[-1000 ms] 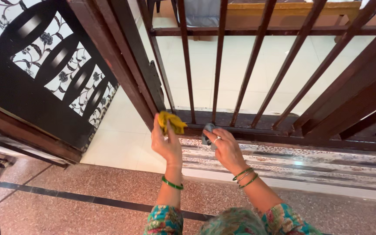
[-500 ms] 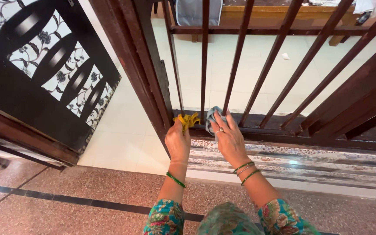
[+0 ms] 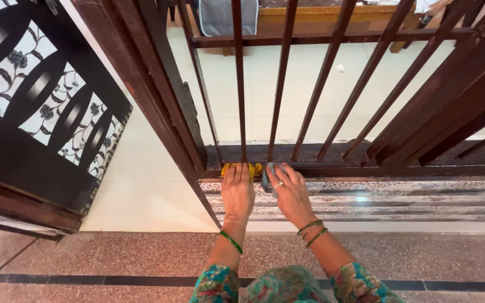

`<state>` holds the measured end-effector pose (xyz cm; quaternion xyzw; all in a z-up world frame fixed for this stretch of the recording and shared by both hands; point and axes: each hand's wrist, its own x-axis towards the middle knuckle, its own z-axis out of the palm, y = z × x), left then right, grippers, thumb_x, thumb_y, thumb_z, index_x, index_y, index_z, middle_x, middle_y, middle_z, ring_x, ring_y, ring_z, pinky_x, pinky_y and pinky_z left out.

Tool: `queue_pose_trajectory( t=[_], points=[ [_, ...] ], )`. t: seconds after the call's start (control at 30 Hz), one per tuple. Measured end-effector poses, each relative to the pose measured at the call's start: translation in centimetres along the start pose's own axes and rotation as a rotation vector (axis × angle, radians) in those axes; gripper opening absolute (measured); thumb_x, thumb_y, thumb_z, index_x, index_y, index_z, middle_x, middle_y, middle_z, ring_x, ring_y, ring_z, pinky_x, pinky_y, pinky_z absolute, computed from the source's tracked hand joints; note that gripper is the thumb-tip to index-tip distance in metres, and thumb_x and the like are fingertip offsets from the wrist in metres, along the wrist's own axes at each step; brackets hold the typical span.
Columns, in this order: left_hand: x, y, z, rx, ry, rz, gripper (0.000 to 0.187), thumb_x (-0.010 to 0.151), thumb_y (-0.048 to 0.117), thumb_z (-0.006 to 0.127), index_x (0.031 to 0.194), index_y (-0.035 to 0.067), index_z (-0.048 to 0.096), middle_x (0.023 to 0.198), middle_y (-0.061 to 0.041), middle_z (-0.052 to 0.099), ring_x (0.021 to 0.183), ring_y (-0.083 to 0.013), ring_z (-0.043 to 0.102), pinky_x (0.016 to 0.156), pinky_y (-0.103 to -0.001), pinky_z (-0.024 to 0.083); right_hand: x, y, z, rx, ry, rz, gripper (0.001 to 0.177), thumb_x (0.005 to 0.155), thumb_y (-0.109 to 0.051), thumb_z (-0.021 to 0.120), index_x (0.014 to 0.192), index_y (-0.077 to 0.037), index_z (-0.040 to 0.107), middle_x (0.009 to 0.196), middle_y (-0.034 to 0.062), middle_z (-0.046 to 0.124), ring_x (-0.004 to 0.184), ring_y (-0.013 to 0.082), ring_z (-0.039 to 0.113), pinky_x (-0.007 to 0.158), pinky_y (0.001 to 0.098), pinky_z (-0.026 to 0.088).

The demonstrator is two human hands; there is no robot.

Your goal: The person wipes the horizontal bars of a dark brown metal railing using two cloths, one yellow and one grey. They move along the railing, cleaning the surface with both hands simultaneously.

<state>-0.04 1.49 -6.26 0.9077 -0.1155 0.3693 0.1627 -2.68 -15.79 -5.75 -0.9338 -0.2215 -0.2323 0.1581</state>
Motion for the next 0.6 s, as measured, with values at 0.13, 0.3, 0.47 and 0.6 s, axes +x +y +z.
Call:
queue_pose_trajectory(
  t=[0.13,0.3,0.47,0.6],
  points=[
    [0.7,0.7,0.6,0.077,-0.091,-0.079,0.035,0.082,-0.007,0.062,0.115,-0.007,0.073,0.122,-0.024,0.072,0.118,-0.0385,0.068,0.107,-0.045,0.052,-0.2,2.4,-1.0,-0.082,-0.004,0.100,0.072,0.070,0.010,0.062,0.140,-0.006,0.064,0.137,0.0168,0.062,0.131,0.0331,0.049,0.112,0.0491,0.035],
    [1.2,0.9,1.0,0.081,-0.155,-0.116,0.030,0.084,-0.006,0.061,0.111,-0.006,0.074,0.119,-0.024,0.072,0.113,-0.0405,0.069,0.102,-0.045,0.055,-1.8,6.2,-3.7,-0.147,0.087,0.230,0.060,0.067,0.000,0.070,0.127,-0.006,0.067,0.132,0.0125,0.065,0.129,0.0352,0.051,0.109,0.0499,0.037],
    [1.2,1.0,1.3,0.070,-0.134,-0.139,0.023,0.092,-0.005,0.059,0.109,-0.004,0.074,0.122,-0.024,0.072,0.112,-0.0385,0.072,0.095,-0.042,0.059,-3.9,9.0,-5.8,-0.245,0.104,0.379,0.060,0.069,0.001,0.070,0.128,-0.007,0.068,0.133,0.0065,0.063,0.127,0.0316,0.052,0.099,0.0465,0.040],
    [1.1,3.3,0.9,0.024,-0.115,-0.249,0.027,0.087,-0.004,0.059,0.110,-0.007,0.073,0.124,-0.024,0.070,0.117,-0.0417,0.067,0.093,-0.044,0.058,-6.2,10.7,-7.3,-0.285,0.107,0.393,0.066,0.071,0.002,0.070,0.136,-0.008,0.066,0.138,0.0064,0.059,0.124,0.0318,0.051,0.095,0.0462,0.041]
  ],
)
